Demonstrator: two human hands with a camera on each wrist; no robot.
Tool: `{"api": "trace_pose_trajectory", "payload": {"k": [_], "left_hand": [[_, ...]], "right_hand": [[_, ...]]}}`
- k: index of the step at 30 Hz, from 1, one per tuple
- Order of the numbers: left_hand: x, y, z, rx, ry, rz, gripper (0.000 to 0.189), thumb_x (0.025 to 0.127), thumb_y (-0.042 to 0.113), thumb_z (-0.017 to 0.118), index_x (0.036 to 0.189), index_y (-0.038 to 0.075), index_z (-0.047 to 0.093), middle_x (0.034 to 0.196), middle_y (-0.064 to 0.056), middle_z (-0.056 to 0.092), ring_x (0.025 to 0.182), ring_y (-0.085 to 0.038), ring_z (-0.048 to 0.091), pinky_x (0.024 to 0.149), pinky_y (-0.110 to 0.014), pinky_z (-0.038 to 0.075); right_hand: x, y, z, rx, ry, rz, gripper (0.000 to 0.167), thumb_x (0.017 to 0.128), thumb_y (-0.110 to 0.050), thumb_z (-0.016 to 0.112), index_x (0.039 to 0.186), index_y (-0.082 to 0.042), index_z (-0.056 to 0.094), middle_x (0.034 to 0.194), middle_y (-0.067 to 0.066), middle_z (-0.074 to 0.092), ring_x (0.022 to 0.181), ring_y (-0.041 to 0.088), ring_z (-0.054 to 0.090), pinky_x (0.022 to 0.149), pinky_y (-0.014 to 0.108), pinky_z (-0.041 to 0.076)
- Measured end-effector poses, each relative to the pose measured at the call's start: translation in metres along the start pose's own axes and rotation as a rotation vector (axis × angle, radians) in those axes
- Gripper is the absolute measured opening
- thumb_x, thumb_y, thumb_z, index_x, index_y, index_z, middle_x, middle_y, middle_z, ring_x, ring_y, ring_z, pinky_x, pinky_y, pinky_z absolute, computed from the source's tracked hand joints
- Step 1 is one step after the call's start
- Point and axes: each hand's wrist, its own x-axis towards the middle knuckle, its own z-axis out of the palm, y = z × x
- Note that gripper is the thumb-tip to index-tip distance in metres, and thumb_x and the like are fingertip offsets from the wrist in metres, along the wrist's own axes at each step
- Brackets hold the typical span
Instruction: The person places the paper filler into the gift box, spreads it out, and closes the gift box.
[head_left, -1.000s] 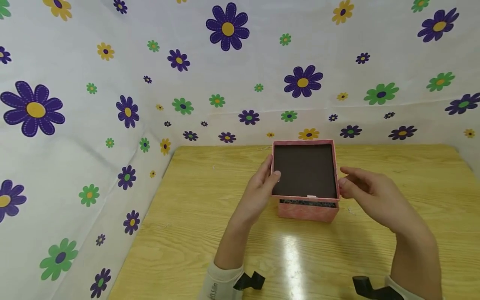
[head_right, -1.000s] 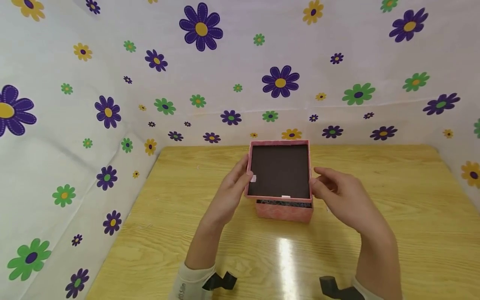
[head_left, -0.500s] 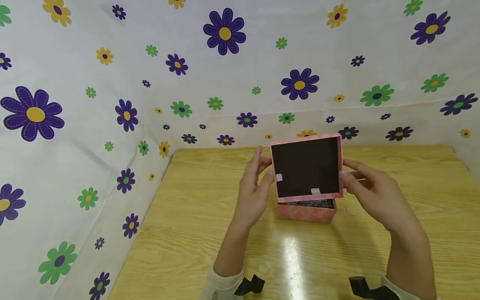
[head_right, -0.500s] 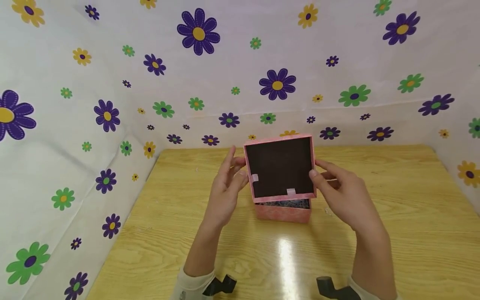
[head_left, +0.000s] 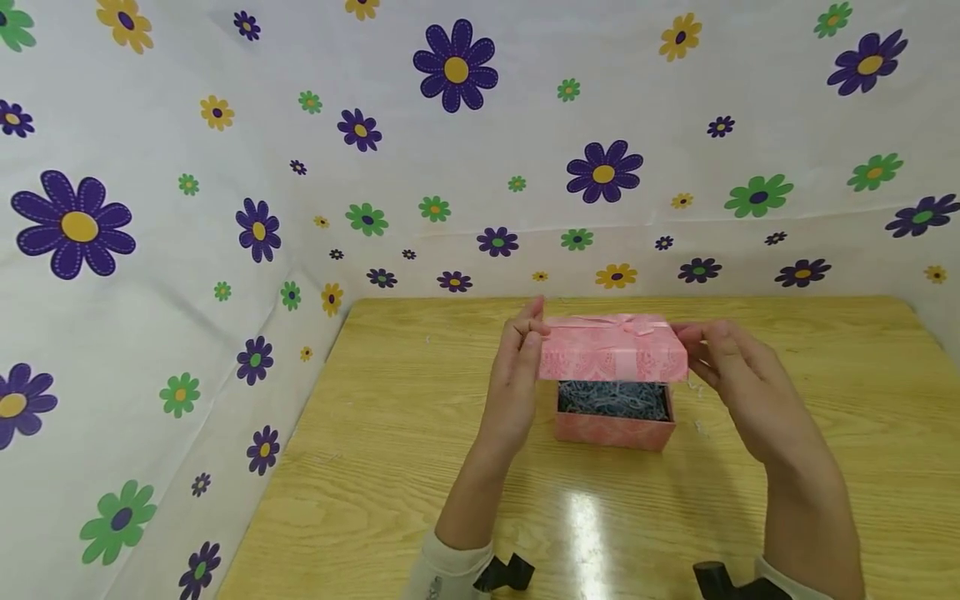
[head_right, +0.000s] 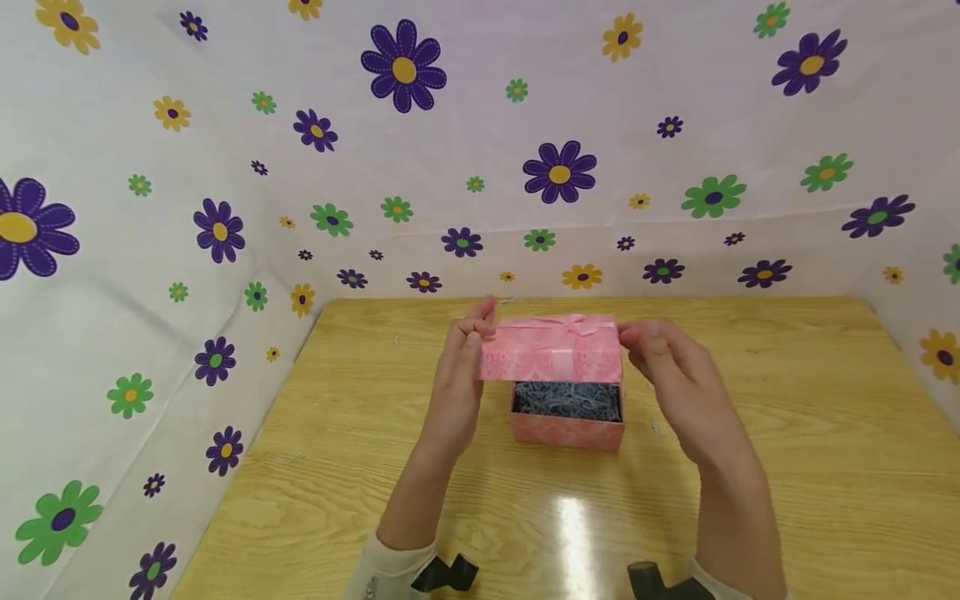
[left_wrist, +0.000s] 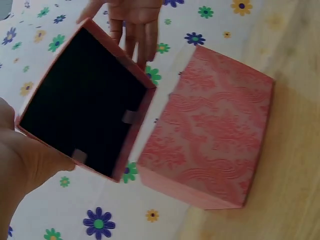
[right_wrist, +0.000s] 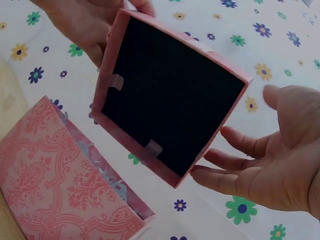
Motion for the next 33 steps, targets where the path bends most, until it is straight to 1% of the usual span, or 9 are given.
{"api": "trace_pose_trajectory", "payload": {"k": [2,4,6,8,12,17,21,28,33], "left_hand": [[0.001,-0.007,0.004,-0.019,-0.015,-0.024,0.038,0.111,0.012,0.034,0.147,0.009,0.046,0.171,0.018,0.024,0.160,-0.013,0.020,0.129,-0.046,0.019],[0.002,-0.014,0.009,-0.031,-0.042,-0.039,0.066,0.099,-0.002,0.034,0.163,0.017,0.034,0.173,0.022,0.014,0.161,-0.010,0.012,0.130,-0.044,0.014],[0.002,-0.022,0.013,-0.005,-0.069,-0.059,0.088,0.089,-0.006,0.033,0.170,0.025,0.019,0.173,0.025,0.006,0.161,-0.004,0.006,0.131,-0.041,0.009],[0.003,-0.029,0.017,0.029,-0.080,-0.073,0.095,0.086,-0.007,0.033,0.171,0.028,0.009,0.173,0.025,0.003,0.160,0.001,0.002,0.130,-0.037,0.006],[0.004,-0.043,0.019,0.100,-0.070,-0.117,0.092,0.090,-0.002,0.035,0.171,0.033,0.006,0.172,0.028,0.004,0.158,0.005,0.002,0.130,-0.034,0.006],[0.005,-0.055,0.019,0.156,-0.068,-0.126,0.078,0.105,0.012,0.043,0.171,0.030,0.006,0.173,0.025,0.003,0.159,0.001,0.001,0.130,-0.038,0.005],[0.006,-0.061,0.019,0.196,-0.067,-0.117,0.076,0.109,0.023,0.048,0.172,0.022,0.004,0.175,0.020,0.002,0.160,-0.002,-0.001,0.130,-0.041,0.004],[0.005,-0.069,0.021,0.228,-0.062,-0.151,0.073,0.111,0.025,0.043,0.171,0.027,0.001,0.175,0.018,-0.003,0.160,-0.005,-0.005,0.130,-0.042,0.002],[0.005,-0.076,0.023,0.241,-0.041,-0.185,0.070,0.112,0.024,0.041,0.171,0.026,0.003,0.175,0.017,-0.001,0.160,-0.005,-0.003,0.130,-0.042,0.003]], "right_hand": [[0.002,0.001,0.000,-0.025,0.019,0.072,0.045,0.115,-0.032,0.042,0.132,0.007,0.056,0.144,0.011,0.052,0.126,0.007,0.056,0.098,0.011,0.049],[0.004,0.004,0.000,-0.060,0.030,0.140,0.043,0.113,-0.030,0.052,0.138,0.005,0.054,0.147,0.013,0.050,0.129,0.012,0.056,0.092,0.011,0.051],[0.006,0.007,0.000,-0.086,0.025,0.184,0.046,0.110,-0.026,0.059,0.145,0.003,0.051,0.152,0.016,0.046,0.136,0.024,0.055,0.089,0.010,0.052],[0.007,0.011,0.000,-0.082,0.012,0.191,0.052,0.108,-0.019,0.064,0.151,0.003,0.047,0.157,0.021,0.042,0.143,0.039,0.048,0.088,0.011,0.052],[0.010,0.019,0.000,-0.082,-0.011,0.192,0.060,0.103,-0.010,0.069,0.155,0.006,0.042,0.161,0.026,0.039,0.147,0.052,0.040,0.087,0.012,0.053],[0.015,0.027,0.000,-0.138,-0.082,0.240,0.075,0.100,-0.005,0.072,0.162,0.008,0.030,0.167,0.030,0.031,0.149,0.052,0.037,0.092,0.015,0.051],[0.017,0.030,0.002,-0.159,-0.139,0.248,0.079,0.101,-0.004,0.070,0.163,0.010,0.024,0.167,0.033,0.028,0.151,0.049,0.035,0.099,0.016,0.048],[0.018,0.033,0.004,-0.240,-0.189,0.265,0.080,0.103,-0.006,0.068,0.165,0.006,0.020,0.167,0.032,0.028,0.151,0.049,0.036,0.110,0.043,0.042],[0.018,0.039,0.005,-0.251,-0.229,0.258,0.084,0.105,-0.015,0.068,0.167,0.004,0.015,0.169,0.031,0.024,0.151,0.053,0.033,0.112,0.055,0.040]]}}
